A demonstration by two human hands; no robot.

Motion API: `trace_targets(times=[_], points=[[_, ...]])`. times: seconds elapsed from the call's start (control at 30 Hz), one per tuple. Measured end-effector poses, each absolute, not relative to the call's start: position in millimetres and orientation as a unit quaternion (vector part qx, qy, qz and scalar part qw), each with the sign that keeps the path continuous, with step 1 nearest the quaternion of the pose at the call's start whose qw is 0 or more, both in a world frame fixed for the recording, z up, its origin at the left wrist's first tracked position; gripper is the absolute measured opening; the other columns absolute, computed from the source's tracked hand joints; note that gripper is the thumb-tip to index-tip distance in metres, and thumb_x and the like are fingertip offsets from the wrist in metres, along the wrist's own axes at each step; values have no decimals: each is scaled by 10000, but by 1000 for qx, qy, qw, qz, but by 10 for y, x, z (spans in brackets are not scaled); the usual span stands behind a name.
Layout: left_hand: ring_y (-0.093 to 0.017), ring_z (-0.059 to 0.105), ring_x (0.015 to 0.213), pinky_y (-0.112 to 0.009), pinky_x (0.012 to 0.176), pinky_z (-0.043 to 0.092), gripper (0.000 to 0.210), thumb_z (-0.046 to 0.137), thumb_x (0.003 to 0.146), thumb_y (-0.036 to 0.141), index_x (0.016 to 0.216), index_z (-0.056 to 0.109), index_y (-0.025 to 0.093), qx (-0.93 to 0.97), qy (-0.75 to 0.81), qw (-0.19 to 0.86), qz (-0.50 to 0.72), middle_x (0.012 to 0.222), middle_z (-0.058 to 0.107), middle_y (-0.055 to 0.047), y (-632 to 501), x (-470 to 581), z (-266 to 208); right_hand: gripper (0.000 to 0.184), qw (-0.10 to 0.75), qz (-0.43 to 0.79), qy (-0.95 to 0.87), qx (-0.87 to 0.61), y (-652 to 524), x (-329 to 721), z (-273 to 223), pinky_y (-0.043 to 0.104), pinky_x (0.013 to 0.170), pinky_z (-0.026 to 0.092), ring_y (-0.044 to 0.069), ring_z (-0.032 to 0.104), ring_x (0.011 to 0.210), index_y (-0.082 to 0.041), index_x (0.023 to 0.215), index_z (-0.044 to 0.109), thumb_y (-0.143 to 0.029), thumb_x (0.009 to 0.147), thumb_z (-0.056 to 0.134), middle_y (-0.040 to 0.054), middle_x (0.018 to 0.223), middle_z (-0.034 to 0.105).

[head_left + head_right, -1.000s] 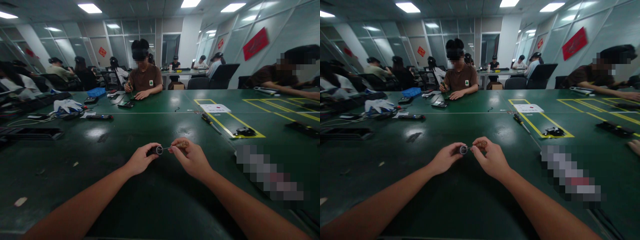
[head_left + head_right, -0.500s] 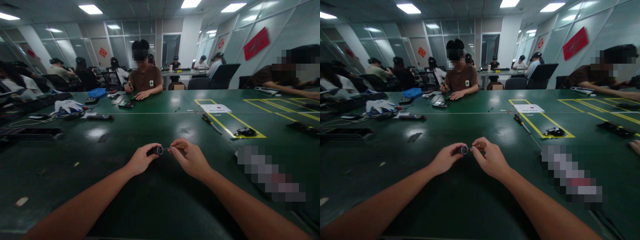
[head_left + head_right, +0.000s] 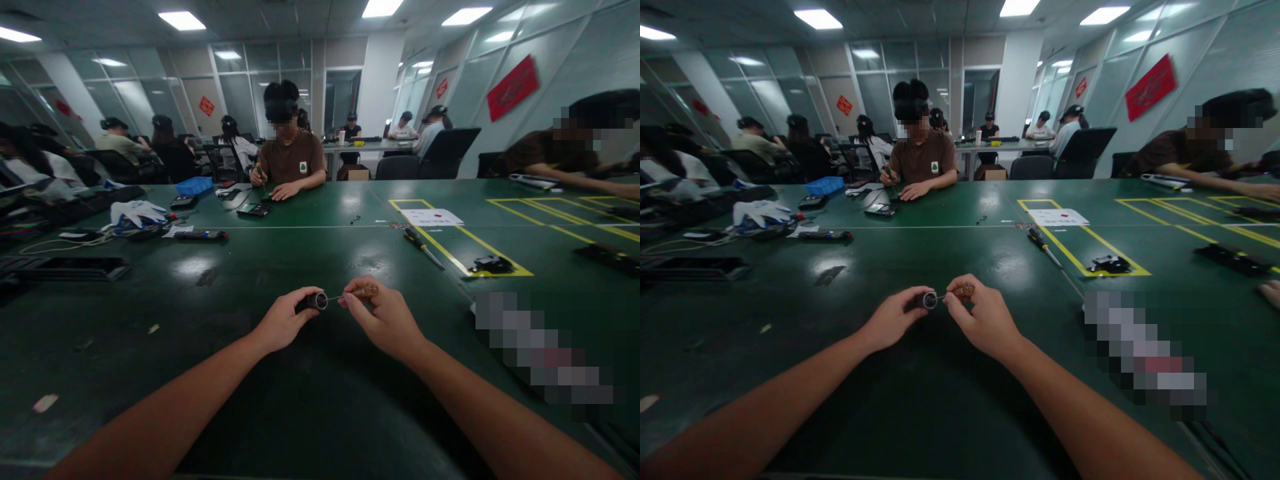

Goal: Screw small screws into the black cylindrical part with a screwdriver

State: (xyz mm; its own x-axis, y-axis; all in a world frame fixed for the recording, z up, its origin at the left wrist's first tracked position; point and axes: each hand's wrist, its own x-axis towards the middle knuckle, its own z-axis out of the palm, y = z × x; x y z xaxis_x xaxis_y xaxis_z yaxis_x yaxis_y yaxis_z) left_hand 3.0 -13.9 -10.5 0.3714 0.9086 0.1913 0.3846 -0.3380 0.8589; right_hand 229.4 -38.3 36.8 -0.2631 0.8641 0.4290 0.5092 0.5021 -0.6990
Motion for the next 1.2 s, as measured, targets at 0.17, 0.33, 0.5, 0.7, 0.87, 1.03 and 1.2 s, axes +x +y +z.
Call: trace_targets(times=[0.17,0.33,0.5,0.7,0.87,1.03,1.2], points=[[-230,611,1208,-420,1121,421,413,644,866,172,1268,636,266,734,438,378,355,1271,682,-35,-127,29,-127,92,392,207,-781,-441,-395,2276,351,308,699,538,202,747,793,-250,1010,577,-314,947,560,31,878,767],[-234,610,1215,-429,1129,419,424,647,863,168,1275,634,267,732,432,384,361,1279,679,-39,-112,18,-152,105,367,174,-801,-440,-416,2272,355,318,707,545,210,744,799,-259,1025,584,-316,938,567,37,915,763],[-232,610,1213,-426,1126,421,421,644,866,170,1277,633,261,731,431,385,363,1279,677,-39,-115,12,-138,127,355,172,-805,-443,-428,2260,359,291,627,520,203,738,765,-254,1040,590,-323,936,564,40,918,764],[-234,609,1211,-435,1123,417,421,636,862,156,1266,639,272,732,430,388,357,1268,682,-35,-122,14,-129,85,373,158,-789,-462,-416,2275,375,281,592,493,202,729,722,-246,977,581,-290,904,579,29,838,755],[-237,603,1224,-451,1135,404,439,639,860,158,1282,629,280,727,426,395,365,1284,672,-39,-97,1,-169,51,422,148,-764,-465,-402,2315,382,300,661,515,201,732,729,-243,942,581,-277,904,581,30,808,757],[-233,598,1228,-443,1132,406,447,636,860,148,1289,622,273,723,421,404,368,1292,665,-42,-76,-1,-199,64,414,166,-780,-439,-415,2303,398,285,662,525,192,739,743,-234,961,589,-279,919,573,29,826,757],[-230,605,1211,-433,1135,403,441,644,859,145,1282,626,266,726,421,398,369,1273,674,-39,-78,3,-196,97,388,164,-802,-424,-425,2279,369,273,659,528,186,741,762,-224,1002,594,-290,935,570,37,886,757]])
